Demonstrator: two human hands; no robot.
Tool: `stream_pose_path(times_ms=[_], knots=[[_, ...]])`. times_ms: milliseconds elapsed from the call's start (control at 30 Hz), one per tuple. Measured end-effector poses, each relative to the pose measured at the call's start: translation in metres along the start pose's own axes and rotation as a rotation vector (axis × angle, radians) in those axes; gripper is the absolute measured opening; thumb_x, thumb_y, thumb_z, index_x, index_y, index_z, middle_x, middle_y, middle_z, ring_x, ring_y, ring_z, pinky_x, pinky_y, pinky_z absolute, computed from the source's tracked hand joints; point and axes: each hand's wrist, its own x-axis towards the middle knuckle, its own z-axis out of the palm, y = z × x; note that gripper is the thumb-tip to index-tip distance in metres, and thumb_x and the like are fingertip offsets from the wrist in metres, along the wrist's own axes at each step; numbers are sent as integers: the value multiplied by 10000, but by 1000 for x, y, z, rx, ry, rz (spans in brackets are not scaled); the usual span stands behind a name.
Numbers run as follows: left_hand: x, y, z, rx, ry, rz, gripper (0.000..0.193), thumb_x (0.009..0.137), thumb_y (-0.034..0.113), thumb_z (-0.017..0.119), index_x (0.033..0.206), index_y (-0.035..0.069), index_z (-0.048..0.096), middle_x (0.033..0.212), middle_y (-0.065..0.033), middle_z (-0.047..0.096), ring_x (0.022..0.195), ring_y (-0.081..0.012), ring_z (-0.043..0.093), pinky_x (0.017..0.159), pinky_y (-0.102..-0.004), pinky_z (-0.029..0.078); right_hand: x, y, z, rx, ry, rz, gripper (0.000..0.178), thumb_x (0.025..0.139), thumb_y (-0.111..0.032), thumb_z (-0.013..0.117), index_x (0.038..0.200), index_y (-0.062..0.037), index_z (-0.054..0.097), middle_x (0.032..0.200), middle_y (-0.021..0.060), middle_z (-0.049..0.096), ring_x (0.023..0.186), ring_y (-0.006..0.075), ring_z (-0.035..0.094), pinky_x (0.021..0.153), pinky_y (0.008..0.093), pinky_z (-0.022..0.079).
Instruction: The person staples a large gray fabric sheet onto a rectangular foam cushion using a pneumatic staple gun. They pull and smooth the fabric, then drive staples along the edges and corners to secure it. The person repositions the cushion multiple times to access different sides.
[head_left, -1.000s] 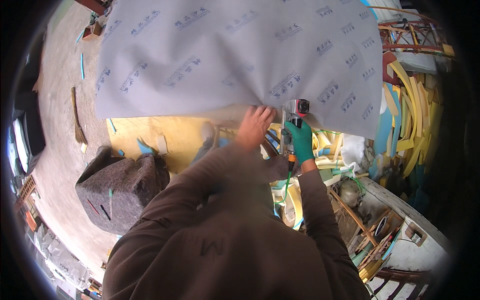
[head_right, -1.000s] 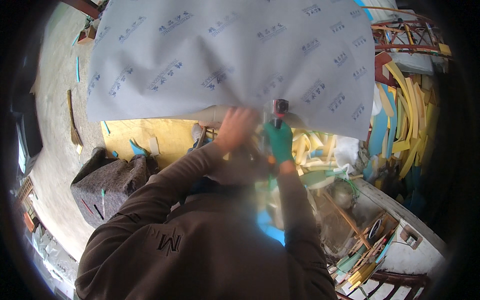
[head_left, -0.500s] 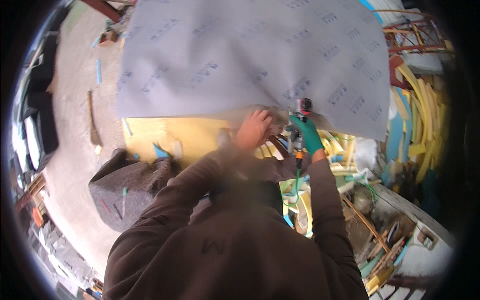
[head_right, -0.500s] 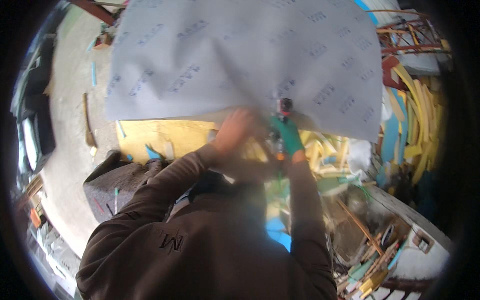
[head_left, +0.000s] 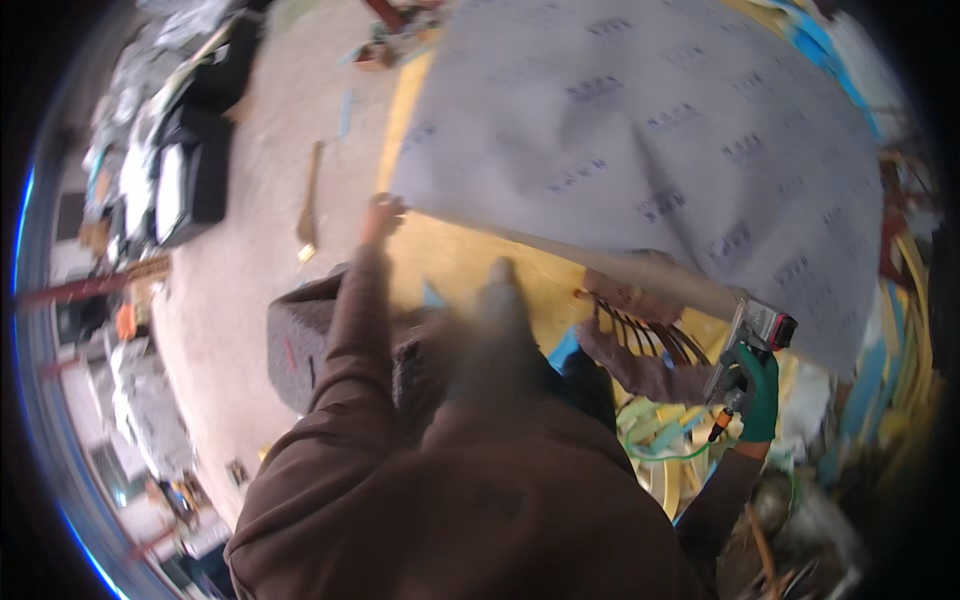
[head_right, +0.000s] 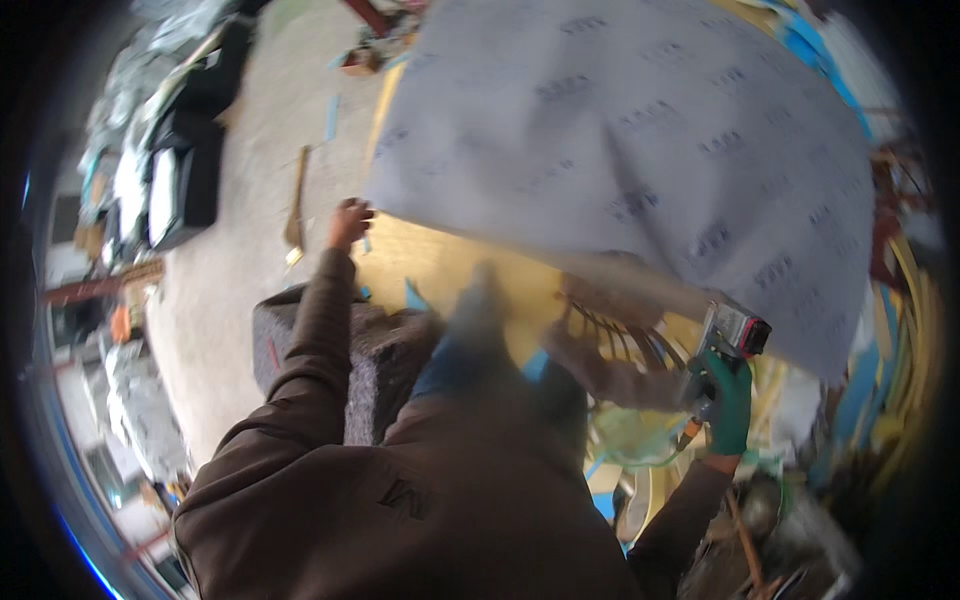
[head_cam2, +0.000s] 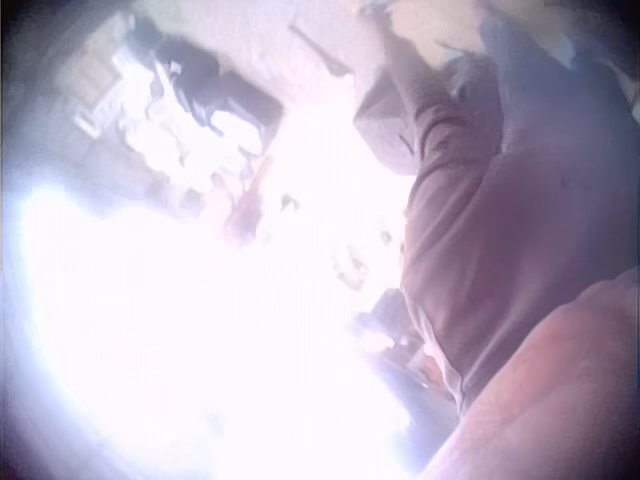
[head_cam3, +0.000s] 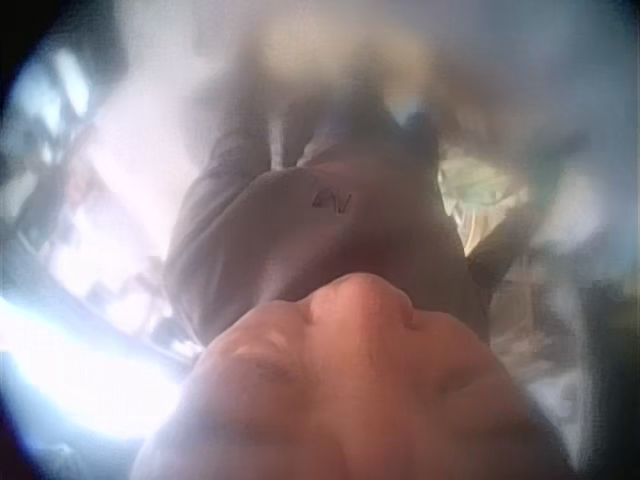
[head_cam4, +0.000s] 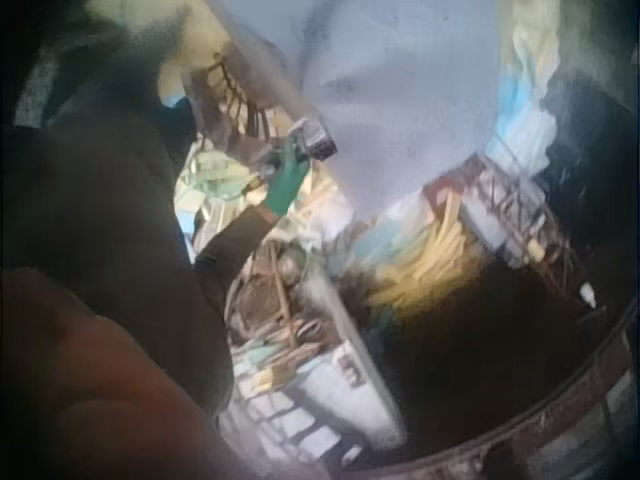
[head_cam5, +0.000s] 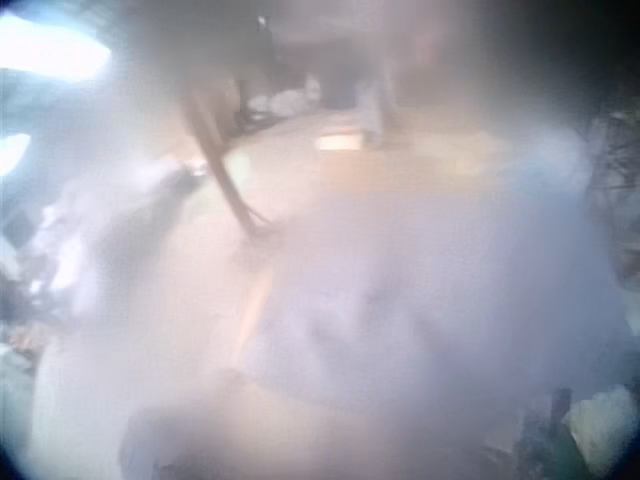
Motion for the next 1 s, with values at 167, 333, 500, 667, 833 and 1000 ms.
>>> stream_pose_path(times_ms=[167,333,500,667,833,1000], knots=[[78,9,-4,-91,-292,-171,419,1061,297,710,1343,5,608,1068,-156,791,738,-229,758,513,-266,524,-101,-9,43,93,293,35,252,1016,-239,796,1137,-29,728,892,46,738,675,103,648,591,264,501],[85,24,-2,-159,-450,-195,408,1049,276,766,1283,-21,611,927,-124,757,634,-148,698,461,-228,447,-164,-2,116,103,541,110,235,1025,-243,785,1058,-16,730,827,47,719,591,142,657,549,278,509],[84,30,-11,-66,-220,-92,549,1028,277,812,1402,6,515,945,-130,749,644,-176,701,483,-246,456,-207,-16,186,169,582,232,222,1039,-215,730,1035,6,708,762,50,672,561,154,658,544,298,522],[86,32,-26,44,-376,-143,711,989,272,859,1503,13,441,1005,-111,761,692,-151,711,525,-243,488,-193,-3,210,-49,547,223,201,1049,-188,709,1045,13,708,772,57,679,563,145,654,546,299,527],[90,38,-22,-31,-455,-222,370,1042,278,782,1280,44,620,951,-66,741,719,-154,734,542,-249,505,-188,14,220,-53,592,178,222,1041,-206,734,1035,16,720,758,77,696,528,144,640,514,298,509],[94,51,-22,-197,-531,-284,249,1089,294,746,1178,78,661,951,-45,751,726,-137,730,548,-236,523,-196,21,213,129,468,317,254,1041,-258,771,1176,-53,705,887,60,754,606,143,687,528,292,524]])
